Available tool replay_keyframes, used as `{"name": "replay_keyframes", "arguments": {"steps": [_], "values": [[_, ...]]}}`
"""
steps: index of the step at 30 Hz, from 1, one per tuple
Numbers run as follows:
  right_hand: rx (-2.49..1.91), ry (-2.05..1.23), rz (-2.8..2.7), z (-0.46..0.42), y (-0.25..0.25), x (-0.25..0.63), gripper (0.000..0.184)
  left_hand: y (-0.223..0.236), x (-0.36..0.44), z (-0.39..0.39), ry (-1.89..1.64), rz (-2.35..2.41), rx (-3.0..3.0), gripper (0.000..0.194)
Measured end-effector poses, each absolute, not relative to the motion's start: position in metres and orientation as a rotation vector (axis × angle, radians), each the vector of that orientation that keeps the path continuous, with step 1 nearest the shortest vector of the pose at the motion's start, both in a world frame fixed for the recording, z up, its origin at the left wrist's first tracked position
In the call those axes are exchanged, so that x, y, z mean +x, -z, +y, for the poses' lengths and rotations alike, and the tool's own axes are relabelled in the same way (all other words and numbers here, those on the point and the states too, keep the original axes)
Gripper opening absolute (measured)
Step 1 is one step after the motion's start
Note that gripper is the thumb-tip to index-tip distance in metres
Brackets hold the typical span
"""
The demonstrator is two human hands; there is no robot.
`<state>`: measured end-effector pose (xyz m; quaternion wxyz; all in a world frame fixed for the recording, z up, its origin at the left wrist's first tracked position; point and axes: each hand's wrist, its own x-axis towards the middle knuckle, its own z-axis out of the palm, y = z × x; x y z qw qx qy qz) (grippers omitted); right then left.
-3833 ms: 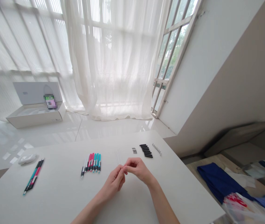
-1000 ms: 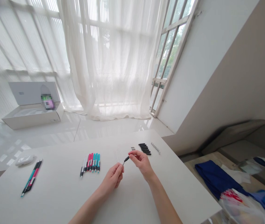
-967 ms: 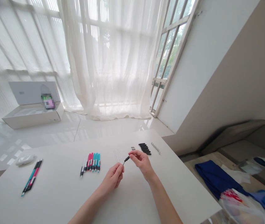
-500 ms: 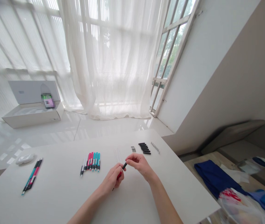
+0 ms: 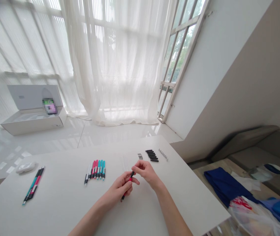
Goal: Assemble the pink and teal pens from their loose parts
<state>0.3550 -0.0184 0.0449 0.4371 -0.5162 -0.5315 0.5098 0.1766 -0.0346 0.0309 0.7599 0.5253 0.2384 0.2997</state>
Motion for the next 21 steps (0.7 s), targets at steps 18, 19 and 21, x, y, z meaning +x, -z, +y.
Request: {"name": "replay_keyframes", "arguments": {"steps": [18, 19, 21], "values": [[-1.247, -1.345, -1.339, -0.019, -0.044, 0.358, 0.035, -0.02, 0.181, -0.032, -0.681, 0.574, 1.118, 0.036], [-1.244, -1.349, -1.347, -0.019, -0.044, 0.358, 0.035, -0.02, 0.181, -0.032, -0.681, 0.573, 1.118, 0.037], [-1.236, -1.359, -1.355, -0.019, -0.045, 0.358, 0.035, -0.021, 0.182, -0.032, -0.683, 0.582, 1.122, 0.039]]}}
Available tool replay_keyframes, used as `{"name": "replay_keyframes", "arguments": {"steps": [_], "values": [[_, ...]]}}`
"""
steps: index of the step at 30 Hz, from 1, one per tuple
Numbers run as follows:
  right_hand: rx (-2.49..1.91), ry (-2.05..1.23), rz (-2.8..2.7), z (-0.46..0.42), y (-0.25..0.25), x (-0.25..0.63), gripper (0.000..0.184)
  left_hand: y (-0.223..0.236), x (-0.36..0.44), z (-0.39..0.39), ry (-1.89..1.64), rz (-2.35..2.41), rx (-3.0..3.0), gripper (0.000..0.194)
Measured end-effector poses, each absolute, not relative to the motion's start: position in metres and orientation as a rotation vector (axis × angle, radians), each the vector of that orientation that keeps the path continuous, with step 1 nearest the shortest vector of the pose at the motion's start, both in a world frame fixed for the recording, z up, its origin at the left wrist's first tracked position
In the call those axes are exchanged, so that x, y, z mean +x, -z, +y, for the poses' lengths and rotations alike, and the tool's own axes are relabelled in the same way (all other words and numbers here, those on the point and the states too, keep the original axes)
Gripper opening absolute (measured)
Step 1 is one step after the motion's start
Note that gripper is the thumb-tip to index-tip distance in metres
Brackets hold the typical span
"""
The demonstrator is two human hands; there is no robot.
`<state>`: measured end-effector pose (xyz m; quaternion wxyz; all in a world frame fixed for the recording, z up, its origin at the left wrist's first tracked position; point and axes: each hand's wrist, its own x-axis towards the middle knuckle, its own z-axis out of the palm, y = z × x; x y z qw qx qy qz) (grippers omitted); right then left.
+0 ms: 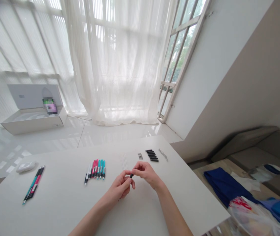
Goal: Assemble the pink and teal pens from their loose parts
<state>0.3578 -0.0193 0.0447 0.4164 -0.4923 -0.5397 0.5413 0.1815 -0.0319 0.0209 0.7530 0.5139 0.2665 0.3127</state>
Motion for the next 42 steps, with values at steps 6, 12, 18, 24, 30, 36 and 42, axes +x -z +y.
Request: {"name": "replay_keyframes", "arguments": {"steps": [6, 12, 18, 24, 30, 36, 42], "values": [[-1.163, -1.4, -1.345, -0.02, -0.044, 0.356, 0.035, -0.021, 0.183, -0.034, -0.671, 0.636, 1.103, 0.038], [-1.15, -1.352, -1.323, -0.02, -0.041, 0.353, 0.032, -0.022, 0.183, -0.033, -0.664, 0.634, 1.072, 0.039], [-1.153, -1.346, -1.368, -0.019, -0.04, 0.354, 0.029, -0.022, 0.184, -0.032, -0.672, 0.652, 1.057, 0.046], [-1.174, -1.25, -1.325, -0.017, -0.035, 0.348, 0.04, -0.016, 0.186, -0.033, -0.697, 0.677, 1.125, 0.039], [-1.151, -1.309, -1.37, -0.021, -0.043, 0.35, 0.033, -0.013, 0.186, -0.03, -0.68, 0.641, 1.134, 0.041], [-1.16, -1.31, -1.346, -0.019, -0.041, 0.349, 0.034, -0.015, 0.186, -0.032, -0.689, 0.673, 1.131, 0.042], [-1.155, -1.352, -1.382, -0.02, -0.041, 0.35, 0.031, -0.016, 0.186, -0.033, -0.685, 0.664, 1.092, 0.042]]}}
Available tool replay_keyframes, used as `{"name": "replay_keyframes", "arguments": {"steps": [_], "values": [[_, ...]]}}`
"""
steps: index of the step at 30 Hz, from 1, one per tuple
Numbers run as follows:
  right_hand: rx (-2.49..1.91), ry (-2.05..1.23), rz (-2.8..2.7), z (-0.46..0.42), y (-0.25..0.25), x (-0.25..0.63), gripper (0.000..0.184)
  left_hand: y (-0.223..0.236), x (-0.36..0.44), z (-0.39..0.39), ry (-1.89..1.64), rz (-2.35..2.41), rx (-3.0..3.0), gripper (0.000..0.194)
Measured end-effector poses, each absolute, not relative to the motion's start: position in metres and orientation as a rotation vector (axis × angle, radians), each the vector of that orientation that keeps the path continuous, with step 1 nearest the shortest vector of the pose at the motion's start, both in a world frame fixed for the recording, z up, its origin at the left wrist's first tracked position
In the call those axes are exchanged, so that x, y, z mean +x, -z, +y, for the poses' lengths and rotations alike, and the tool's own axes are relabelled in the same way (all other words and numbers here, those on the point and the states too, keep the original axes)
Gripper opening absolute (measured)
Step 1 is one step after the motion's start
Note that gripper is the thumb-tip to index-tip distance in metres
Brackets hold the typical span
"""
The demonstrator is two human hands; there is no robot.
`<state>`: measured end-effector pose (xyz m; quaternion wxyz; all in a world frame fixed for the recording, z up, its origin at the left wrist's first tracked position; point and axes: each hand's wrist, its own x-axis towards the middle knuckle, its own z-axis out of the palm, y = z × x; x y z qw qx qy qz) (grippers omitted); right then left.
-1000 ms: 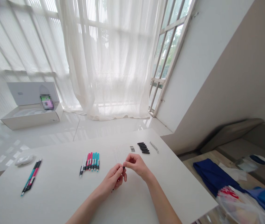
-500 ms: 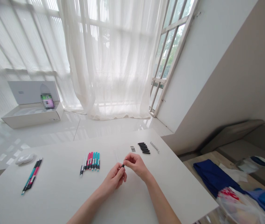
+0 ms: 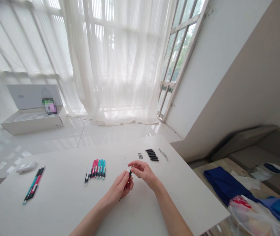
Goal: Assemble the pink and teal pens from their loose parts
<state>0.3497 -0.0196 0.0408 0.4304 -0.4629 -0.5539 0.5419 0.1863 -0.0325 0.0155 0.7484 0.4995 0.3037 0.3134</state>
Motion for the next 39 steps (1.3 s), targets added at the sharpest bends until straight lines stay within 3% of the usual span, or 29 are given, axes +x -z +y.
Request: {"name": "replay_keyframes", "arguments": {"steps": [22, 25, 31, 35, 39], "values": [[-1.173, -1.299, -1.429, -0.019, -0.04, 0.35, 0.035, -0.017, 0.187, -0.033, -0.703, 0.702, 1.098, 0.044], [-1.254, -1.1, -1.433, -0.015, -0.036, 0.365, 0.036, -0.018, 0.185, -0.033, -0.692, 0.693, 1.106, 0.043], [-1.765, -0.082, -1.076, -0.01, -0.024, 0.431, 0.039, -0.017, 0.184, -0.03, -0.638, 0.665, 1.123, 0.045], [-2.112, 0.087, -0.976, -0.014, -0.011, 0.47, 0.036, -0.017, 0.184, -0.029, -0.673, 0.686, 1.119, 0.042], [-2.342, 0.044, -0.991, -0.015, 0.0, 0.481, 0.042, -0.022, 0.184, -0.032, -0.699, 0.679, 1.115, 0.039]]}}
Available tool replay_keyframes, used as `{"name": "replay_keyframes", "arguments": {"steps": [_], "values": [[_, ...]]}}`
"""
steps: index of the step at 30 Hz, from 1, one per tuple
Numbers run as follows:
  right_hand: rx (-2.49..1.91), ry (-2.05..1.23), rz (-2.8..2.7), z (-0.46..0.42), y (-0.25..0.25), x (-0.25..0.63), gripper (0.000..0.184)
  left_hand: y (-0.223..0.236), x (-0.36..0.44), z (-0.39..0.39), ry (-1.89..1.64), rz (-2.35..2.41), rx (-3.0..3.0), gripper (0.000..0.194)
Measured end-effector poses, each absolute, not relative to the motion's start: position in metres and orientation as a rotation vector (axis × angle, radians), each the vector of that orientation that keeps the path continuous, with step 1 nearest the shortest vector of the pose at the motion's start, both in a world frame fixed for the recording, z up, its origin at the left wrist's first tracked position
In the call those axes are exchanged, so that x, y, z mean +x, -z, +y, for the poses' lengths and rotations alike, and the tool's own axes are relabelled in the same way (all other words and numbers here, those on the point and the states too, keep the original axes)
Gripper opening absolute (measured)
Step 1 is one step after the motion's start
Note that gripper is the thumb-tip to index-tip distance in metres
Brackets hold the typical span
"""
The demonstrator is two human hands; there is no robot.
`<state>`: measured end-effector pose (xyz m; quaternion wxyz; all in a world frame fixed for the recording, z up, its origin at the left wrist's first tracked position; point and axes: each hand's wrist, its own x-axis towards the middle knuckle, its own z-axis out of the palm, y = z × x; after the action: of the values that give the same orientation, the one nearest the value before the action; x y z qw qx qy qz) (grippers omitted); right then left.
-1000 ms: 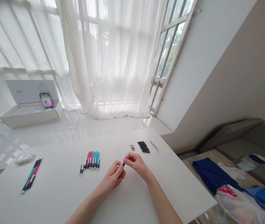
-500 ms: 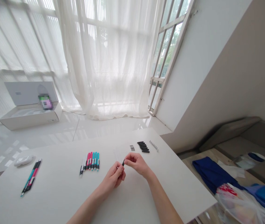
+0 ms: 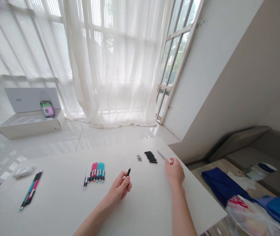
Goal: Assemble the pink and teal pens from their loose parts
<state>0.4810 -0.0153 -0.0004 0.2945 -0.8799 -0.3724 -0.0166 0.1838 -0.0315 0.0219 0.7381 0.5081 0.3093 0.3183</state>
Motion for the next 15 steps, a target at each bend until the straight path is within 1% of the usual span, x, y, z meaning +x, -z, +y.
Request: {"name": "replay_keyframes", "arguments": {"steps": [5, 9, 12, 15], "values": [[-2.425, -0.009, -1.046, -0.011, 0.005, 0.474, 0.035, -0.023, 0.184, -0.035, -0.621, 0.568, 1.147, 0.037], [-2.4, -0.018, -1.03, -0.01, 0.003, 0.473, 0.03, -0.02, 0.184, -0.034, -0.608, 0.562, 1.146, 0.041], [-2.189, -0.108, -1.023, -0.01, -0.002, 0.471, 0.03, -0.017, 0.184, -0.032, -0.629, 0.593, 1.14, 0.046], [-1.813, -0.406, -1.032, -0.008, -0.014, 0.455, 0.036, -0.012, 0.187, -0.031, -0.661, 0.631, 1.139, 0.05]]}}
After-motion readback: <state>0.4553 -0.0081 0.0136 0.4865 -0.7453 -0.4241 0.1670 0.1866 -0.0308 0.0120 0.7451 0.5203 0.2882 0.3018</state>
